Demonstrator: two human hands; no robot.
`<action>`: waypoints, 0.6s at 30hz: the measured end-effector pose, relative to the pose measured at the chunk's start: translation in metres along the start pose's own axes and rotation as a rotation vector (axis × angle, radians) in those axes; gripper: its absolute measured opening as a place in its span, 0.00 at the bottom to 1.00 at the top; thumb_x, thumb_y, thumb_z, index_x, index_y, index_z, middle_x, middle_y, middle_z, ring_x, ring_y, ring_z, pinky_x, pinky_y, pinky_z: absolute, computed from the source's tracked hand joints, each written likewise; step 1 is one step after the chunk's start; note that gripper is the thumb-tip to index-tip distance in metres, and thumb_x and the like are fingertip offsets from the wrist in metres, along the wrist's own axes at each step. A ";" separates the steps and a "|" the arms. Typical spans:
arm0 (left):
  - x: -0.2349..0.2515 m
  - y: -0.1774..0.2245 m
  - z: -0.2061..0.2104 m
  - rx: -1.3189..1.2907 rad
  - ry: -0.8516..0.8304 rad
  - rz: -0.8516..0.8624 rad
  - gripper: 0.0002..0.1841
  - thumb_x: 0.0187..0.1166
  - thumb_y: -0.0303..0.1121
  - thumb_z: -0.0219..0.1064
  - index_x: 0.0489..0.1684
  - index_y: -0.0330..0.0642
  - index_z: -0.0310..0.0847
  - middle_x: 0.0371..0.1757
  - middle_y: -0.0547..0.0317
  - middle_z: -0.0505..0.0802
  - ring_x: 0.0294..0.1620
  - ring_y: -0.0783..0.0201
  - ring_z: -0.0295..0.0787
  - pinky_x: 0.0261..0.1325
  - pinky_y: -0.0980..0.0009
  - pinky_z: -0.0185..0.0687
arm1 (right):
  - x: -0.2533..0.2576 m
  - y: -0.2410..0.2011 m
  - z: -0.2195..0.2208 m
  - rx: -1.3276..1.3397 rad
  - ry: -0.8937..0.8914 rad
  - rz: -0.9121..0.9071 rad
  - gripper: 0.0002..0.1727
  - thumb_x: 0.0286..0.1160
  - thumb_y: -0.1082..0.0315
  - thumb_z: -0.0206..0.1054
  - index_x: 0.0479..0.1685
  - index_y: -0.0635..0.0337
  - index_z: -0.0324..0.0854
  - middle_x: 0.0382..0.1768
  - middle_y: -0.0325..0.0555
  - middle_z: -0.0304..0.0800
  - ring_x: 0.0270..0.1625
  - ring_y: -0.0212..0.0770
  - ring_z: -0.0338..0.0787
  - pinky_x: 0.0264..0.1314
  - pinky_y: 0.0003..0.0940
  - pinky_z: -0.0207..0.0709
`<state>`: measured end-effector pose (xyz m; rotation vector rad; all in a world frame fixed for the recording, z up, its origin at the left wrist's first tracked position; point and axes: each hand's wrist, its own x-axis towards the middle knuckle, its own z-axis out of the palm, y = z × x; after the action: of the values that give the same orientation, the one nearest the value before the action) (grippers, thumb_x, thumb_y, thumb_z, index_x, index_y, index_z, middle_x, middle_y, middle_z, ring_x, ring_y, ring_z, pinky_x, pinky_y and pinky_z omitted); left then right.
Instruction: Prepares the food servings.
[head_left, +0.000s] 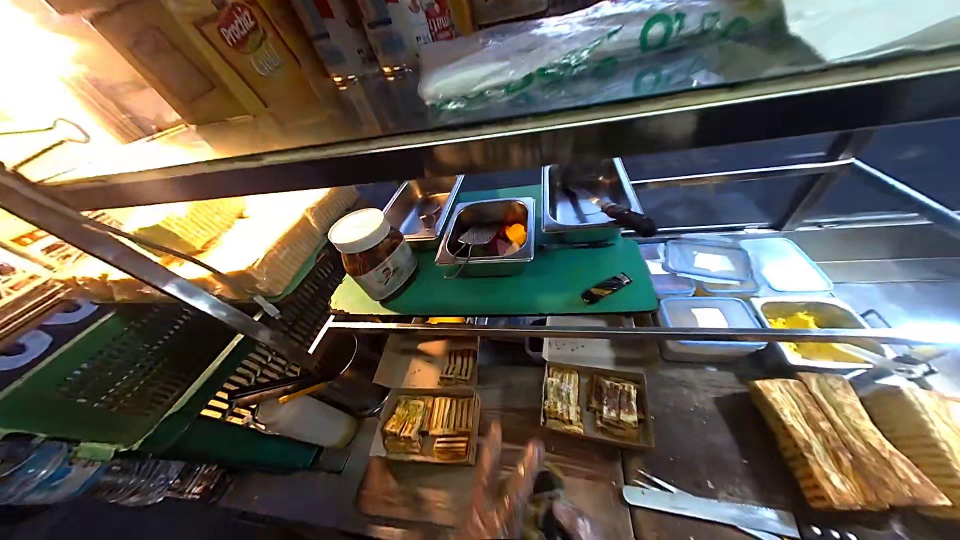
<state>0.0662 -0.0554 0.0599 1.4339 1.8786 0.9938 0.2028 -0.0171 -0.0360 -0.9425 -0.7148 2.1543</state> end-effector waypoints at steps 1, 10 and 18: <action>-0.030 -0.029 0.021 -0.197 0.049 -0.062 0.56 0.51 0.50 0.90 0.81 0.26 0.68 0.86 0.24 0.65 0.88 0.40 0.63 0.87 0.50 0.66 | 0.000 0.007 0.019 0.107 -0.101 0.075 0.16 0.85 0.66 0.49 0.49 0.60 0.84 0.40 0.35 0.95 0.46 0.26 0.92 0.54 0.29 0.87; -0.087 -0.176 -0.074 -0.901 0.655 -0.740 0.15 0.90 0.34 0.54 0.63 0.32 0.76 0.40 0.55 0.91 0.39 0.66 0.90 0.45 0.63 0.90 | -0.017 0.112 0.112 -1.075 -0.524 -0.440 0.25 0.81 0.69 0.62 0.77 0.57 0.81 0.84 0.66 0.70 0.88 0.61 0.69 0.90 0.61 0.62; -0.104 -0.166 -0.071 -0.842 -0.016 -0.536 0.35 0.89 0.43 0.57 0.94 0.41 0.52 0.90 0.41 0.67 0.86 0.48 0.70 0.81 0.47 0.74 | 0.091 0.065 0.090 -1.249 0.522 -0.538 0.29 0.69 0.65 0.74 0.73 0.63 0.82 0.68 0.60 0.87 0.72 0.52 0.86 0.78 0.51 0.78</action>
<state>-0.0526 -0.1960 -0.0372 0.4184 1.4147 1.2517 0.0629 -0.0082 -0.0653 -1.5587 -1.8063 0.7681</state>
